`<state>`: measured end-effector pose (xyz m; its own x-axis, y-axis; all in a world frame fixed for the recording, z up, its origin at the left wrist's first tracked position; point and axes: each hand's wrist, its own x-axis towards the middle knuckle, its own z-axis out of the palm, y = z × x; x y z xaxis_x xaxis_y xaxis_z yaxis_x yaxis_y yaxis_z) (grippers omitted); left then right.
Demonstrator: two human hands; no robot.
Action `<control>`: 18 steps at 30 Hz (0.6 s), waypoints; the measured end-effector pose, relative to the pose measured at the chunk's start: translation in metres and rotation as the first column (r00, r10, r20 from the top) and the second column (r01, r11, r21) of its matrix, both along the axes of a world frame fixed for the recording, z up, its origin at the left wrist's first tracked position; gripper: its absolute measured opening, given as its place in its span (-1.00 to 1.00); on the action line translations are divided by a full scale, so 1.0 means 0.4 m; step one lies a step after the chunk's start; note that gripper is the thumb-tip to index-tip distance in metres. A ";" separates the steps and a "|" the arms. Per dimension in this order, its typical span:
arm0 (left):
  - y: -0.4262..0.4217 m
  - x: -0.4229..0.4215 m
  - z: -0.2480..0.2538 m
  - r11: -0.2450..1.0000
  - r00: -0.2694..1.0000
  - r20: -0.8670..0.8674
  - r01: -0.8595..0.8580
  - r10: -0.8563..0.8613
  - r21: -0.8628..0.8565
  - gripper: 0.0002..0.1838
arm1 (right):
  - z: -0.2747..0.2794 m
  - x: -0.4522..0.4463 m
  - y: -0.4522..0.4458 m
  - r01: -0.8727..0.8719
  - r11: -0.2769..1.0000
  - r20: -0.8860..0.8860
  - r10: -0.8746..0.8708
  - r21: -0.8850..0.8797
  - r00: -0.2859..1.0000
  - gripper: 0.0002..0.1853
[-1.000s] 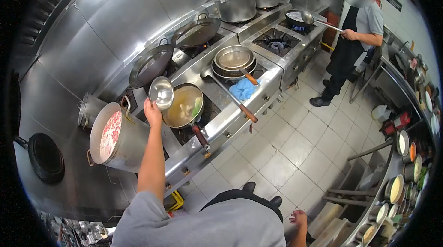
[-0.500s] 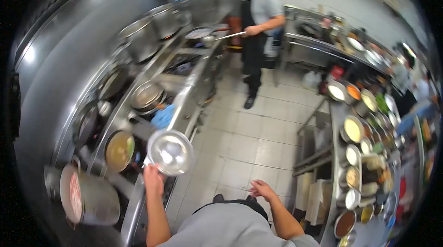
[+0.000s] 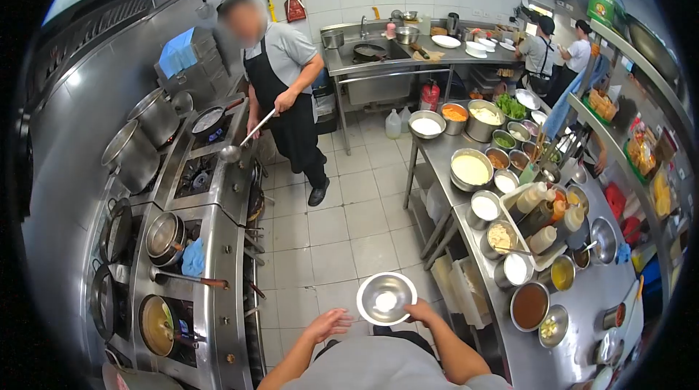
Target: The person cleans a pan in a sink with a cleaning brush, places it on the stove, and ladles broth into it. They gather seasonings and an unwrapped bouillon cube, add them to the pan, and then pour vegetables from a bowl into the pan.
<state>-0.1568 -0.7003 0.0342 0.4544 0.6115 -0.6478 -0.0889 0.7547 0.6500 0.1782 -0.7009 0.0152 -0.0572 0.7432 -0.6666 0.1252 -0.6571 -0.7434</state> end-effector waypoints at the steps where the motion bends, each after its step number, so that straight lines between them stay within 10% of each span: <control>1: -0.001 0.009 -0.051 0.980 0.964 -0.185 0.199 -0.194 0.011 -0.49 | -0.023 0.046 -0.025 0.081 0.996 0.011 -0.081 -0.042 0.997 -0.59; 5: -0.037 -0.007 -0.328 0.529 0.577 -0.542 0.807 -0.612 0.262 -0.58 | 0.031 0.143 -0.150 0.358 0.933 0.016 -0.357 -0.034 0.934 -0.64; 9: -0.019 -0.018 -0.338 0.862 0.733 -0.539 0.507 -0.415 0.026 -0.67 | 0.146 0.145 -0.295 0.535 0.845 -0.036 -0.534 0.032 0.845 -0.66; 18: 0.144 -0.101 -0.367 0.668 0.438 -0.640 0.727 -0.631 -0.161 -0.76 | 0.140 0.088 -0.665 0.963 0.267 -0.532 -0.821 -0.038 0.207 -0.59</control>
<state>-0.1970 -0.6427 -0.1126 0.3007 0.3774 -0.8759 0.8533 0.3038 0.4238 0.2135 -0.9669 0.0711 0.5881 0.5823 -0.5613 -0.7356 0.0968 -0.6704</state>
